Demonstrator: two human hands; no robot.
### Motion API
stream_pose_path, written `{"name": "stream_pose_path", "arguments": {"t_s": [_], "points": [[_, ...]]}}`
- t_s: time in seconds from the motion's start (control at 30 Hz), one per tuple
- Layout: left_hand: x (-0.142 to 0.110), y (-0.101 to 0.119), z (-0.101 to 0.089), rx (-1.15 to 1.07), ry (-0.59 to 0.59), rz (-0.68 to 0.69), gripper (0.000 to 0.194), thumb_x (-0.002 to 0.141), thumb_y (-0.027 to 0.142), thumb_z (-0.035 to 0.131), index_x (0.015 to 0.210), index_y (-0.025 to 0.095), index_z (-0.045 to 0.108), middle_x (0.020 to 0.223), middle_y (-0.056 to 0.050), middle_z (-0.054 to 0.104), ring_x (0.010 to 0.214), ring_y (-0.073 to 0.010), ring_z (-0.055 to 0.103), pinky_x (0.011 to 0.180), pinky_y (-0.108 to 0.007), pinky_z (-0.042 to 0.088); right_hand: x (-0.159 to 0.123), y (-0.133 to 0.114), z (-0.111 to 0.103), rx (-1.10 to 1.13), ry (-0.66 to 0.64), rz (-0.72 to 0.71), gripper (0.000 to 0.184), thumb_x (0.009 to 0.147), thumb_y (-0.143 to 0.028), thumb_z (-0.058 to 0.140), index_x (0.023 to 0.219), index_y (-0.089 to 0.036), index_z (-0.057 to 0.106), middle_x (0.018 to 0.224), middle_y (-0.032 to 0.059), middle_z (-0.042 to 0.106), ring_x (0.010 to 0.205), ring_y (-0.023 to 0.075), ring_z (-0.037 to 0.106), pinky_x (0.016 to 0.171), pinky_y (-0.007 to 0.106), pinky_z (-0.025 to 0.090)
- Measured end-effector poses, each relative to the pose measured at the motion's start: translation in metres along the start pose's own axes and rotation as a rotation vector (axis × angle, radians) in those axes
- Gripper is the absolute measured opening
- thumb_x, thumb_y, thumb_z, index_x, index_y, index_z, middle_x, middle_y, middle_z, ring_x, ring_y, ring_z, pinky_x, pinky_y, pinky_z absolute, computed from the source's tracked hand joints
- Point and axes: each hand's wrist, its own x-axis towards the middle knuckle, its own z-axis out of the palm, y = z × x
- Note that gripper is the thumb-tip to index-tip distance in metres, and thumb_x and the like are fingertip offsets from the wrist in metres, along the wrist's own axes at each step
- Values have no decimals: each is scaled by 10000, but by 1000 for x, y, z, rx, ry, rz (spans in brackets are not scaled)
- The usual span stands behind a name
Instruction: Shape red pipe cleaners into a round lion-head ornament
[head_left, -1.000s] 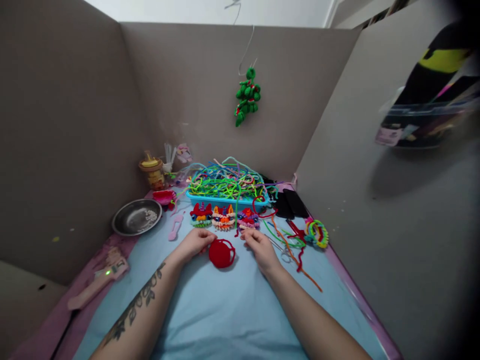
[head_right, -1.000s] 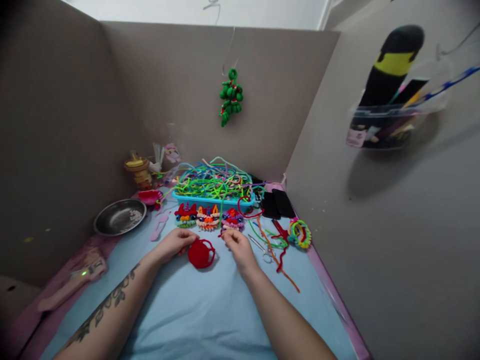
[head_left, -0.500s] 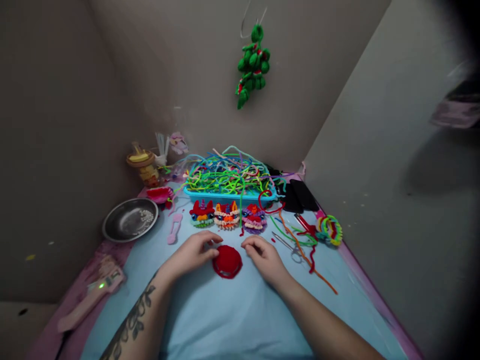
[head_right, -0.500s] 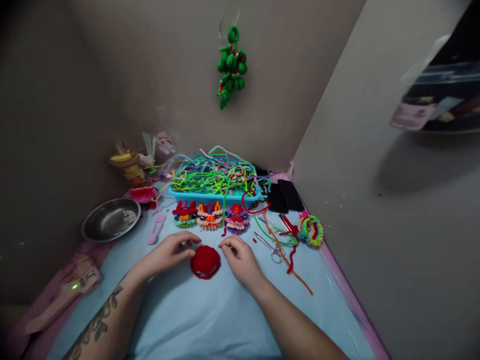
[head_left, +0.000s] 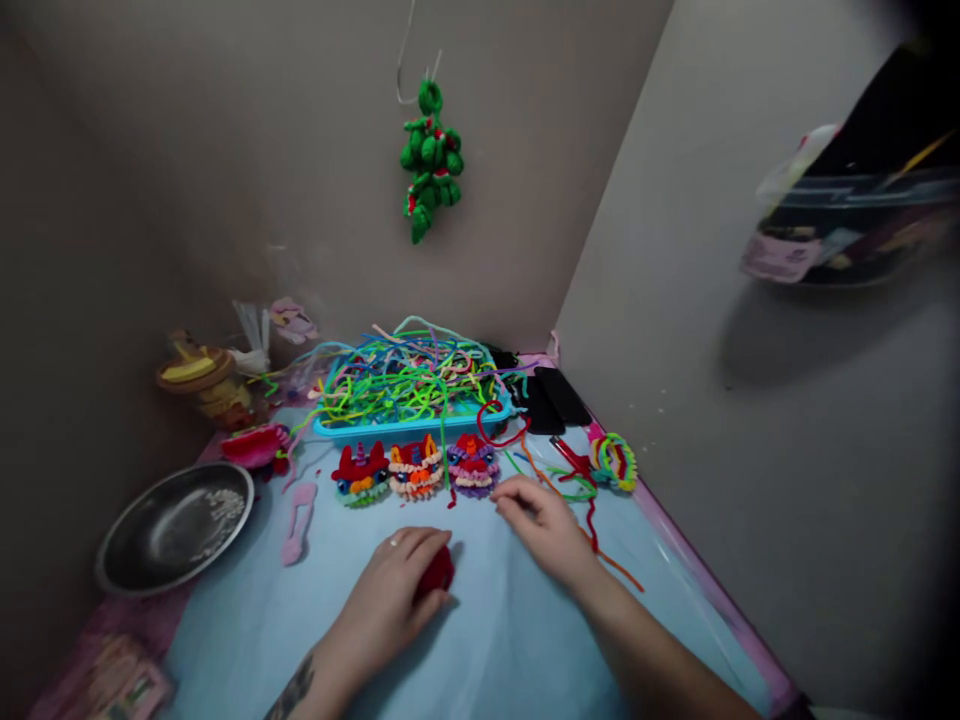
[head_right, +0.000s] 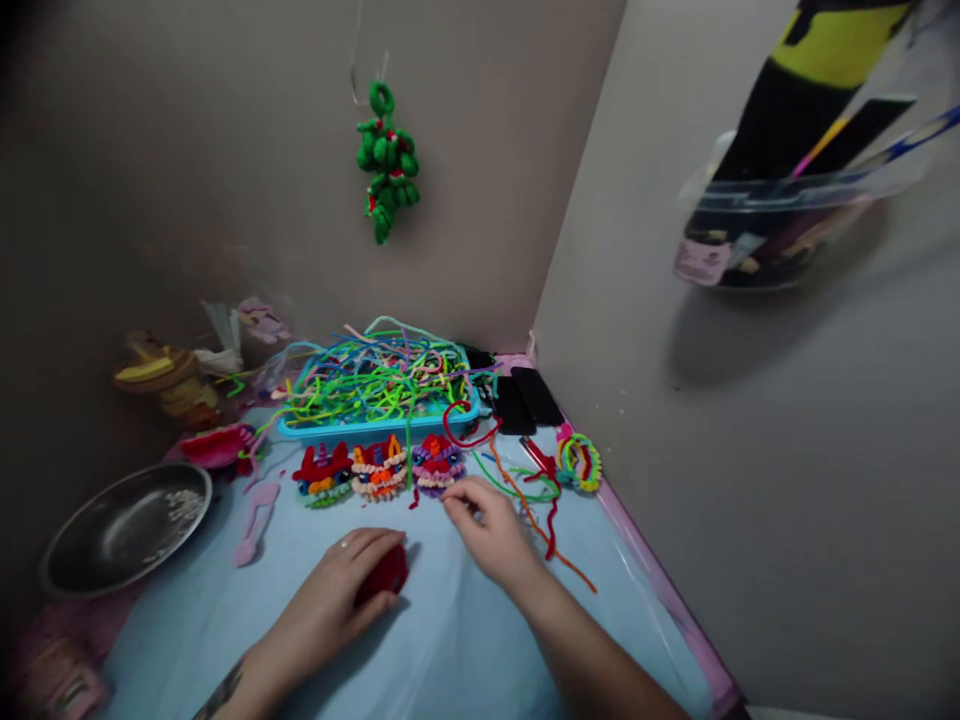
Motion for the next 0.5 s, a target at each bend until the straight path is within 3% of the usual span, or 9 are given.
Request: {"name": "stream_pose_path", "arguments": {"t_s": [0.17,0.23,0.33,0.5], "points": [[-1,-18,-7,120,61,-19,452,804,245,525,1254,225,487,1248,-105,557,1153,-270,495,952,-447,430,10,22,-69,-195,259,123,262,822,-371,459,823,-164,620,792,52,646,754,187,593,689,283,455],[-1,-22,-8,171,66,2,472,799,246,528,1269,245,477,1280,-96,539,1199,-296,459,962,-497,412,12,39,-85,-383,280,130,239,814,-312,449,852,-163,632,849,63,658,812,199,598,742,300,452],[0,-23,-6,216,60,38,477,807,266,524,1280,267,464,1311,-87,515,1238,-314,418,966,-548,390,15,57,-90,-702,143,143,243,828,-214,425,928,-174,643,991,75,656,921,203,596,801,292,433],[0,-24,-4,225,105,76,417,831,284,503,1247,253,498,1281,-90,542,1230,-285,434,955,-488,433,26,57,-78,-1176,-106,330,386,823,-41,344,1093,-186,578,1103,126,608,875,216,625,687,285,432]]}}
